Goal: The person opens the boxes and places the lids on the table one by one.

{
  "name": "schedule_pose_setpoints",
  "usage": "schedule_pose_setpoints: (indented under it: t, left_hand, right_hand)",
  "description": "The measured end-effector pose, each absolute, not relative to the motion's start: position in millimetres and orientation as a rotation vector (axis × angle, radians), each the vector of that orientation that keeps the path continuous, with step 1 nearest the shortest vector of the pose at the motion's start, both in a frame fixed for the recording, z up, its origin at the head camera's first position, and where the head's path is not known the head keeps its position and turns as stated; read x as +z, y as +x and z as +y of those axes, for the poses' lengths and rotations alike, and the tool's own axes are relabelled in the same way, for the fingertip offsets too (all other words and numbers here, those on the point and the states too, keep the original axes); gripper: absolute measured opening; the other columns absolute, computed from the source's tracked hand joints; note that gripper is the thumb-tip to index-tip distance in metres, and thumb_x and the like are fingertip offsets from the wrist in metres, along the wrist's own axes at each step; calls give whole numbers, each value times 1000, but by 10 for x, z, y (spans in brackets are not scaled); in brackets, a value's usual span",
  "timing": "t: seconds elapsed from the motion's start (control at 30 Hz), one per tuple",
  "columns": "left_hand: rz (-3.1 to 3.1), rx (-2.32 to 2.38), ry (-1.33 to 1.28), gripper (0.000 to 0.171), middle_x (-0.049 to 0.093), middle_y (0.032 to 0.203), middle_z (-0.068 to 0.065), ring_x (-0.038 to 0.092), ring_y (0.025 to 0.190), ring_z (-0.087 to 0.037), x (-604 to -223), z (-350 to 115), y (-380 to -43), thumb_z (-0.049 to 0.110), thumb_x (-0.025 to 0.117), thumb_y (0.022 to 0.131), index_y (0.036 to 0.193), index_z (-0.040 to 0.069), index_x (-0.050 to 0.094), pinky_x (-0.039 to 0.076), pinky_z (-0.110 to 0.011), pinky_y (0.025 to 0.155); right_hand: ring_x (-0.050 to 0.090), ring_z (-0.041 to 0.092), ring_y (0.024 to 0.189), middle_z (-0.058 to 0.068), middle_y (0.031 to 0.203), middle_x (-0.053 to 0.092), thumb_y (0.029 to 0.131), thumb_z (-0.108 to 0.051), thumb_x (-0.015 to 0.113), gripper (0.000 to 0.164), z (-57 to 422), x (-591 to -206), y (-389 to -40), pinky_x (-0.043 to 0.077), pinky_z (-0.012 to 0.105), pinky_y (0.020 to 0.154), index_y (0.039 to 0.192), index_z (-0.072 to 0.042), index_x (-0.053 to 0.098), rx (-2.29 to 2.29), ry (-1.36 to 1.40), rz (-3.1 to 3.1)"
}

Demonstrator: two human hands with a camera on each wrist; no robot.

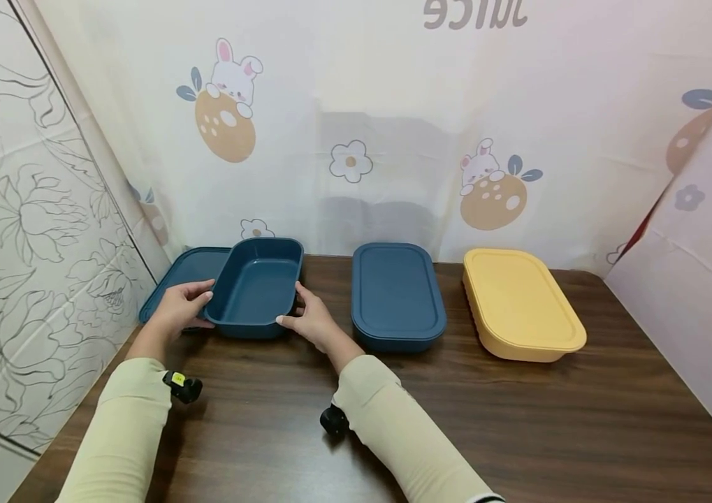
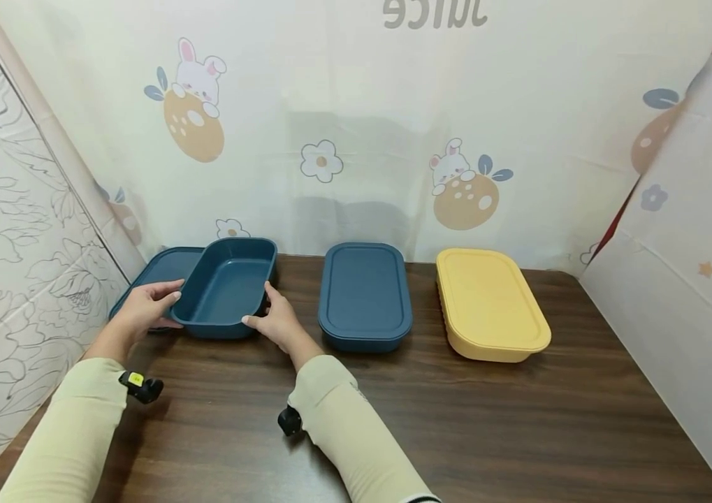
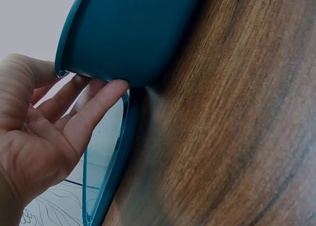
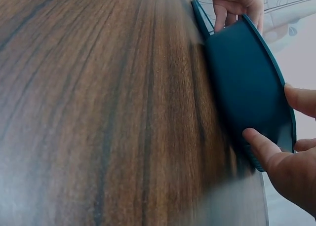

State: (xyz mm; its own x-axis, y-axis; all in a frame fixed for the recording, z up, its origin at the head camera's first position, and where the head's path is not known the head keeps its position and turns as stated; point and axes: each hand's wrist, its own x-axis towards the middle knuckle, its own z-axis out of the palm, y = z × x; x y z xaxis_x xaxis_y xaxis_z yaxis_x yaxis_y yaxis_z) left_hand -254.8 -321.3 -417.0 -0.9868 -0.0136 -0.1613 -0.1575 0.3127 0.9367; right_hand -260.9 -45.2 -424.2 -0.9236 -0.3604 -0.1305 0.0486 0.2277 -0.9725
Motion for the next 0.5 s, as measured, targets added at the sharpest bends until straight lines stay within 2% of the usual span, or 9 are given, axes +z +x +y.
schedule_pose_setpoints:
  t: [0.33, 0.5]
  left_hand:
    - [2457, 1750, -141, 49, 21, 156, -24, 26, 140, -40, -4162, -3223, -2592, 11, 41, 105, 152, 2, 29, 57, -45, 76]
    - [2474, 1731, -149, 48, 22, 156, -24, 26, 140, -41, -4150, -3211, -2634, 11, 42, 105, 152, 3, 30, 58, -44, 75]
  right_hand:
    - [40, 34, 135, 15, 154, 32, 89, -8, 71, 84, -474, -4244, -2618, 45, 39, 101, 156, -14, 21, -1757, -292, 2183]
    - [36, 35, 137, 12, 158, 26, 90, -7, 70, 83, -483, -4239, -2623, 43, 40, 103, 156, -14, 19, -1770, -289, 2179]
